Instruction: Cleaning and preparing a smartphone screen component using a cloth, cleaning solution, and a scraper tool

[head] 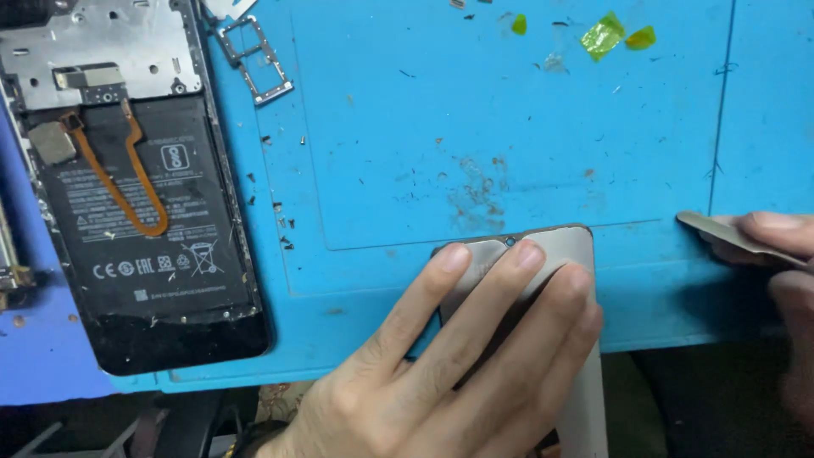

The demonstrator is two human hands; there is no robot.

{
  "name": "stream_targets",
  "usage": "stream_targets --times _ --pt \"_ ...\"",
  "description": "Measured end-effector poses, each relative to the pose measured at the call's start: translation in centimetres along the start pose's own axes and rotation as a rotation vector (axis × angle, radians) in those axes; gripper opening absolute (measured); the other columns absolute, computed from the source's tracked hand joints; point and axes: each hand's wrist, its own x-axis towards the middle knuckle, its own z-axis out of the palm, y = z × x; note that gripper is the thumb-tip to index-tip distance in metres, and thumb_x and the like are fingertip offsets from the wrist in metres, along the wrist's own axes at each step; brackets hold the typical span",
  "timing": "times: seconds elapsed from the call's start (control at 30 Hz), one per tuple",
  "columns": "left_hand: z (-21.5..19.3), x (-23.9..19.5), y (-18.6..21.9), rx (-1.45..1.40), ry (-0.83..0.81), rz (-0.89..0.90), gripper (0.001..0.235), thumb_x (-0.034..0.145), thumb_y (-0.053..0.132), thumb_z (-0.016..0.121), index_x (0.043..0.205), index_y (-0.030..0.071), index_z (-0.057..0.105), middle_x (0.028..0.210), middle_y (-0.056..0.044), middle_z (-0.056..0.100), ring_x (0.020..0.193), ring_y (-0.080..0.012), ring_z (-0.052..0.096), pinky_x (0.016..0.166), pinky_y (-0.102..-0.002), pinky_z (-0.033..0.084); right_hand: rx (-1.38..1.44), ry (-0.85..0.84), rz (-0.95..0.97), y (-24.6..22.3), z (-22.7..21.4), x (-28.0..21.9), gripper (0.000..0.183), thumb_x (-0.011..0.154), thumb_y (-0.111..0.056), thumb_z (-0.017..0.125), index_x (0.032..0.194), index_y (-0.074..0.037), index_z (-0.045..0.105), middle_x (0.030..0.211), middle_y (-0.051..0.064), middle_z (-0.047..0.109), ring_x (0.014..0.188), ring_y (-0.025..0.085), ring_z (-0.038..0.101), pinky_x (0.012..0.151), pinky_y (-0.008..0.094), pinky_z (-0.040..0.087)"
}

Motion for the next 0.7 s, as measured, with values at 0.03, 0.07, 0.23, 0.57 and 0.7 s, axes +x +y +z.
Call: stream_targets --times 0.03,0.07,0.23,0.57,0.7 --pt "0.1 0.1 0.1 -0.019 0.021 -0.024 0.029 0.116 0.032 0.085 0.139 0.018 0.075 0.143 0.0 0.07 0.136 -0.0208 0.068 0.115 -0.041 0.056 0.109 0.044 0.058 -0.2 0.5 -0.2 0.043 0.118 -0.009 0.032 0.145 0.017 0.052 0.15 0.035 0.056 0.138 0.044 0.057 0.123 0.052 0.045" --pt "0.2 0.2 0.2 -0.038 0.041 -0.049 0.025 0.115 0.031 0.083 0.135 0.017 0.079 0.141 0.001 0.072 0.134 -0.02 0.069 0.116 -0.04 0.054 0.218 0.087 0.117 -0.4 1.0 -0.4 0.041 0.12 -0.012 0.031 0.141 0.016 0.051 0.146 0.036 0.057 0.138 0.045 0.059 0.123 0.051 0.048" --pt "0.7 0.1 0.3 -0.006 0.1 -0.054 0.023 0.116 0.026 0.067 0.133 0.018 0.08 0.137 0.002 0.073 0.13 -0.0173 0.072 0.113 -0.038 0.057 0.384 0.022 0.035 -5.5 0.4 -2.0 0.031 0.106 -0.004 0.037 0.135 -0.004 0.046 0.148 0.026 0.06 0.143 0.04 0.069 0.129 0.049 0.059" --pt "0.5 -0.3 0.2 -0.031 0.149 -0.053 0.015 0.117 0.026 0.074 0.128 0.016 0.079 0.136 0.0 0.073 0.128 -0.019 0.074 0.112 -0.039 0.06 0.492 -0.196 0.22 -7.7 -1.7 0.6 0.046 0.089 0.0 0.039 0.128 0.008 0.062 0.15 0.024 0.069 0.148 0.028 0.064 0.122 0.035 0.046" --pt "0.4 -0.4 0.0 -0.01 0.154 -0.042 0.021 0.118 0.024 0.063 0.129 0.015 0.079 0.136 0.0 0.073 0.129 -0.0186 0.074 0.112 -0.039 0.06 0.679 -0.2 0.429 -6.9 -1.7 0.0 0.053 0.081 0.001 0.046 0.128 0.01 0.068 0.153 0.021 0.073 0.149 0.025 0.066 0.118 0.037 0.051"
